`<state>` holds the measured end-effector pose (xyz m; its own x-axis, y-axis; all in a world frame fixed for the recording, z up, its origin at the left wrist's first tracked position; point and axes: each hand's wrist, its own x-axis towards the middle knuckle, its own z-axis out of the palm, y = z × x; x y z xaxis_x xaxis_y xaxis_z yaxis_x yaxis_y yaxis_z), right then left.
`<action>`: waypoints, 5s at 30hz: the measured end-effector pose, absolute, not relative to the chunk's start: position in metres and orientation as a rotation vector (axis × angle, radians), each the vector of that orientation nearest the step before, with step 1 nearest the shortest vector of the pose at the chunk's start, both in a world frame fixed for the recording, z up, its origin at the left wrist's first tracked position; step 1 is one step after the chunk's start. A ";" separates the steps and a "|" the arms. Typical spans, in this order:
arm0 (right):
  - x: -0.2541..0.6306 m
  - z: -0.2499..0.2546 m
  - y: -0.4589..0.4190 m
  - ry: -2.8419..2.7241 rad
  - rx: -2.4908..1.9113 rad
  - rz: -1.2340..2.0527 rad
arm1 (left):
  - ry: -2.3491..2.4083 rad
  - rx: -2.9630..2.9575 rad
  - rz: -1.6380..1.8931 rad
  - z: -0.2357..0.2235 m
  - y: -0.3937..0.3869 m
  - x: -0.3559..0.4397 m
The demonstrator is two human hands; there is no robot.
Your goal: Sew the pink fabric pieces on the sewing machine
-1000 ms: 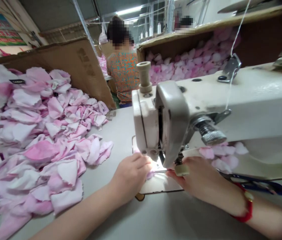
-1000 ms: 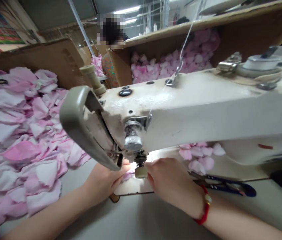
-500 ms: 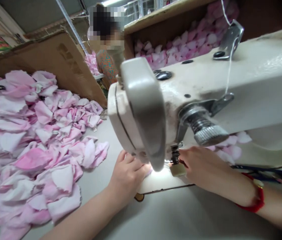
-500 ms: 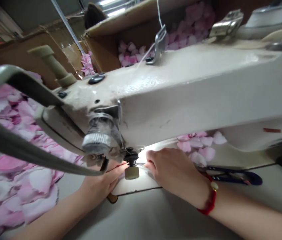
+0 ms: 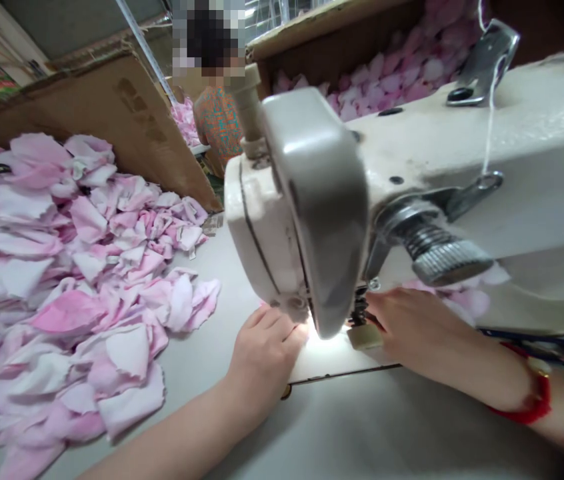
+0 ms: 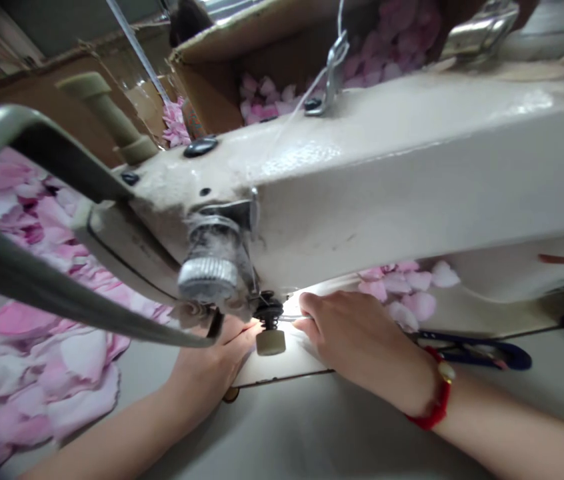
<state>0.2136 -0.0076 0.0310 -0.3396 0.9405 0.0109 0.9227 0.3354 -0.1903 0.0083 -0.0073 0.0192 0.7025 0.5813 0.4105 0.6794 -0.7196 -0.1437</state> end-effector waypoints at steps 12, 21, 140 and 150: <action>0.210 0.032 -0.002 -2.465 -1.753 0.325 | -1.000 -2.732 -0.598 0.015 -0.006 0.005; 0.211 0.030 0.001 -2.477 -1.678 0.143 | -0.898 -2.605 -0.525 0.012 0.006 0.004; 0.214 0.027 0.000 -2.480 -1.660 -0.016 | -0.984 -2.796 -0.542 0.014 -0.001 0.000; 0.243 0.045 -0.003 -2.451 -1.808 -0.204 | -0.945 -2.588 -0.381 0.012 -0.015 0.006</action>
